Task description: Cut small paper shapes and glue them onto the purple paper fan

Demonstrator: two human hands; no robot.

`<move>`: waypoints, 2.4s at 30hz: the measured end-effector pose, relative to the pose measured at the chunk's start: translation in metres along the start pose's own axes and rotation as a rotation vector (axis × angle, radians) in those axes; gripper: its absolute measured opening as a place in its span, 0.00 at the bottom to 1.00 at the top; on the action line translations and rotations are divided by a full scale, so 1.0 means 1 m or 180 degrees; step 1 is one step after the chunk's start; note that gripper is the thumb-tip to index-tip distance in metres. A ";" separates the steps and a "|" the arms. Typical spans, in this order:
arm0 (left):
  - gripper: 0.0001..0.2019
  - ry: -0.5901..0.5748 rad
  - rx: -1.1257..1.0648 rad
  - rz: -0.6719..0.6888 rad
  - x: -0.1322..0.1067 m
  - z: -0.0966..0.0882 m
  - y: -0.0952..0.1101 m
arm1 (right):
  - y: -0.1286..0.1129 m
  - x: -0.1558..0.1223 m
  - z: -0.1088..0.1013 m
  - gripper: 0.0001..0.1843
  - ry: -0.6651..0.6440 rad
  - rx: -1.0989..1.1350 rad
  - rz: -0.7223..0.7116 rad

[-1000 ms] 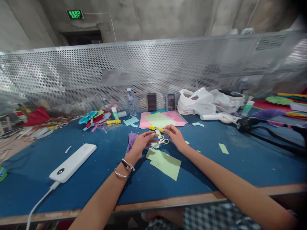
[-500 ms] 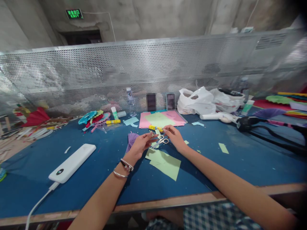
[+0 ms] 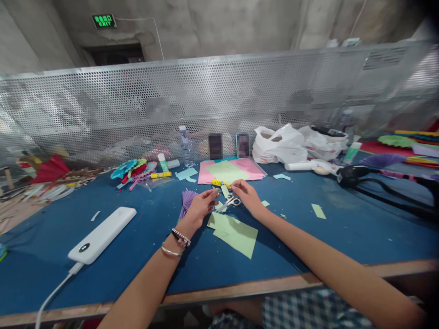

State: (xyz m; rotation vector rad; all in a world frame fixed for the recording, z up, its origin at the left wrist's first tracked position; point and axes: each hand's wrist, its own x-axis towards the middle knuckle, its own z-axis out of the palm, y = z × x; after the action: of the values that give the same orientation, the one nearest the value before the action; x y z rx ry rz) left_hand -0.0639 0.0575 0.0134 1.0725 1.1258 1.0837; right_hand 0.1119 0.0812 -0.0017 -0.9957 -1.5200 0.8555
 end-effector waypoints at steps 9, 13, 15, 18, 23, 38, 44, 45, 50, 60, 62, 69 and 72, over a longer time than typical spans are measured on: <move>0.18 0.0411 0.0696 0.0830 0.002 0.003 -0.001 | -0.010 -0.006 0.008 0.13 -0.0649 -0.0112 -0.0137; 0.17 0.0284 0.0841 0.0966 0.001 0.004 -0.001 | -0.012 -0.007 0.008 0.15 -0.0800 -0.0193 -0.0176; 0.17 0.0206 0.0835 0.0969 0.000 0.005 -0.001 | -0.011 -0.006 0.007 0.15 -0.0787 -0.0246 -0.0173; 0.17 0.0147 0.0724 0.0917 -0.002 0.005 0.000 | -0.007 -0.004 0.005 0.14 -0.0726 -0.0317 -0.0151; 0.19 0.0099 0.0697 0.0867 -0.004 0.007 0.001 | -0.003 -0.002 0.005 0.15 -0.0648 -0.0386 -0.0150; 0.17 0.0083 0.0725 0.1048 0.001 0.005 -0.002 | -0.012 -0.006 0.005 0.14 -0.0719 0.0010 0.0042; 0.15 0.0064 0.0928 0.1506 0.002 0.003 -0.006 | -0.005 -0.006 0.005 0.13 -0.0480 -0.0233 -0.0257; 0.15 0.0065 0.0956 0.1552 0.002 0.003 -0.006 | -0.005 -0.006 0.005 0.13 -0.0455 -0.0260 -0.0288; 0.13 0.0073 0.1173 0.1708 0.000 0.004 -0.006 | -0.011 -0.008 0.005 0.11 -0.0433 -0.0477 -0.0442; 0.12 0.0163 0.1506 0.1924 -0.002 0.004 -0.006 | -0.007 -0.004 0.004 0.15 -0.0604 -0.0346 -0.0089; 0.12 0.0150 0.1539 0.1939 -0.003 0.004 -0.005 | -0.008 -0.004 0.004 0.15 -0.0655 -0.0198 0.0029; 0.14 0.0121 0.1602 0.1880 -0.006 0.005 -0.002 | -0.014 -0.006 0.005 0.16 -0.0718 0.0234 0.0358; 0.16 0.0091 0.1514 0.1826 -0.006 0.007 -0.002 | -0.016 -0.006 0.004 0.16 -0.0698 0.0225 0.0297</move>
State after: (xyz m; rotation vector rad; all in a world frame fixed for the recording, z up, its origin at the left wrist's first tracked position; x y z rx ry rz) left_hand -0.0577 0.0504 0.0134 1.8377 1.1589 1.3017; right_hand 0.1057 0.0696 0.0097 -0.9509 -1.6244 1.1068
